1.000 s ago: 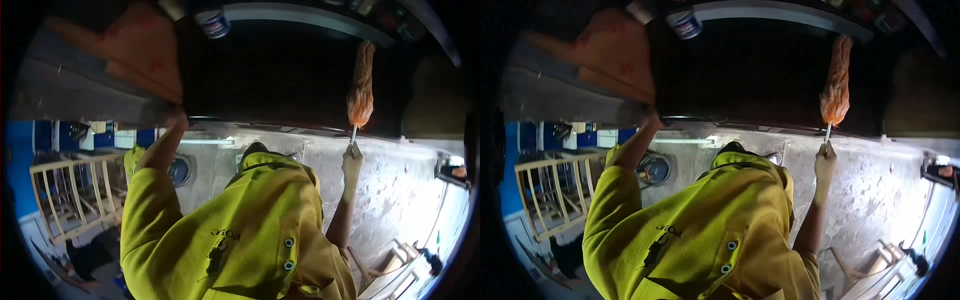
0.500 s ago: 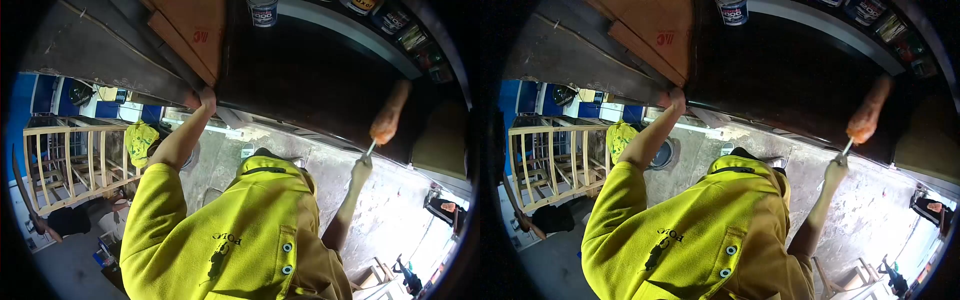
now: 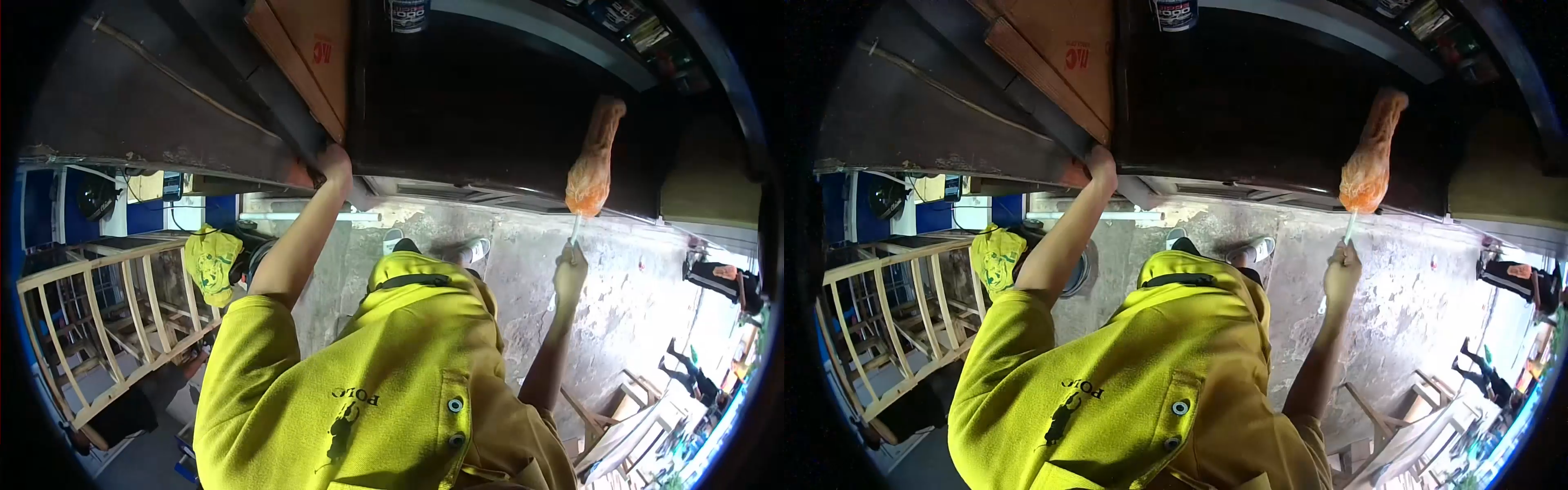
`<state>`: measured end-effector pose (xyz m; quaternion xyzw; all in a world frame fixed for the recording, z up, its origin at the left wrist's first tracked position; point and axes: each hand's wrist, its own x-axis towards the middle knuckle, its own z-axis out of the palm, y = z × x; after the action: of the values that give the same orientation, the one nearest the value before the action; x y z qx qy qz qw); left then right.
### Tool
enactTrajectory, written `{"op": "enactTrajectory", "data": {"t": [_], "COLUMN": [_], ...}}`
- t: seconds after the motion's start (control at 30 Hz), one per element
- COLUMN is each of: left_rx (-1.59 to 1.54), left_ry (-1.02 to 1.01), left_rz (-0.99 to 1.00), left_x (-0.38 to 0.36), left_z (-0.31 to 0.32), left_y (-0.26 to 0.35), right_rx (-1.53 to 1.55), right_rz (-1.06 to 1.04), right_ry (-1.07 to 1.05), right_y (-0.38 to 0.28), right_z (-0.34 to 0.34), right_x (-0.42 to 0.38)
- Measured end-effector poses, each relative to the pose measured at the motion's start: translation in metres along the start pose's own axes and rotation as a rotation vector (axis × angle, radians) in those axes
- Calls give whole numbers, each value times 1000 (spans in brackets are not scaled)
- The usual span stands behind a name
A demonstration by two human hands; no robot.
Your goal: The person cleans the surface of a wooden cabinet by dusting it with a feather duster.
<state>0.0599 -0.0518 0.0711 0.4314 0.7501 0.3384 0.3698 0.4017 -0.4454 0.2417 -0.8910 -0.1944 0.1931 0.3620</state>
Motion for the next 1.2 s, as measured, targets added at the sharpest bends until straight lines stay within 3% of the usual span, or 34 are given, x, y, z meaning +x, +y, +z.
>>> {"op": "enactTrajectory", "data": {"t": [0.03, 0.07, 0.17, 0.23, 0.33, 0.37, 0.43, 0.5, 0.57, 0.7, 0.77, 0.87, 0.9, 1.0, 1.03, 1.07, 1.13, 1.2], "left_rx": [-119, -119, 358, 261, -16, -102, -266, -425, -570, -519, -80, 27, 85, -125, -230, -210, -188, -149], "left_ry": [19, 3, -61, -74, -83, -96, -130, -170, -212, -198, -111, -204, -243, -194, -168, -165, -159, -160], "left_rz": [-40, -39, 249, 205, 58, 14, -85, -193, -308, -132, 99, 124, 129, -6, -64, -53, -56, -50], "left_x": [0, 15, 81, 58, 29, 22, 7, -10, -32, -2, 45, 59, 57, 9, 2, 2, 2, 2], "left_z": [2, 7, 41, 46, 22, 15, 0, -24, -27, -7, 12, 4, 2, -14, -17, -17, -16, -15], "left_y": [-2, -18, -96, -73, -38, -23, 4, 27, 65, 23, -32, -34, -34, 8, 21, 22, 24, 27], "right_rx": [107, 102, 29, -63, 38, 58, -24, -203, -250, -317, -326, -177, 137, 507, 558, 507, 588, 599], "right_rz": [84, 22, -191, -166, -175, -35, -173, -177, -122, -113, -76, -255, -232, -328, -540, -553, -848, -741], "right_ry": [-81, -134, -358, -438, -339, -307, -150, 21, 58, 132, 105, 249, 193, 73, 93, 119, -91, -99], "right_y": [-3, -10, 21, -7, -23, -40, -54, -76, -100, -103, -101, -120, -142, -217, -230, -260, -269, -281], "right_z": [9, 19, 39, 41, 56, 61, 68, 72, 74, 82, 74, 44, 25, -50, -68, -91, -115, -108], "right_x": [-14, -35, -87, -114, -114, -106, -75, -44, -24, -5, -6, -21, -30, -84, -98, -125, -132, -134]}}
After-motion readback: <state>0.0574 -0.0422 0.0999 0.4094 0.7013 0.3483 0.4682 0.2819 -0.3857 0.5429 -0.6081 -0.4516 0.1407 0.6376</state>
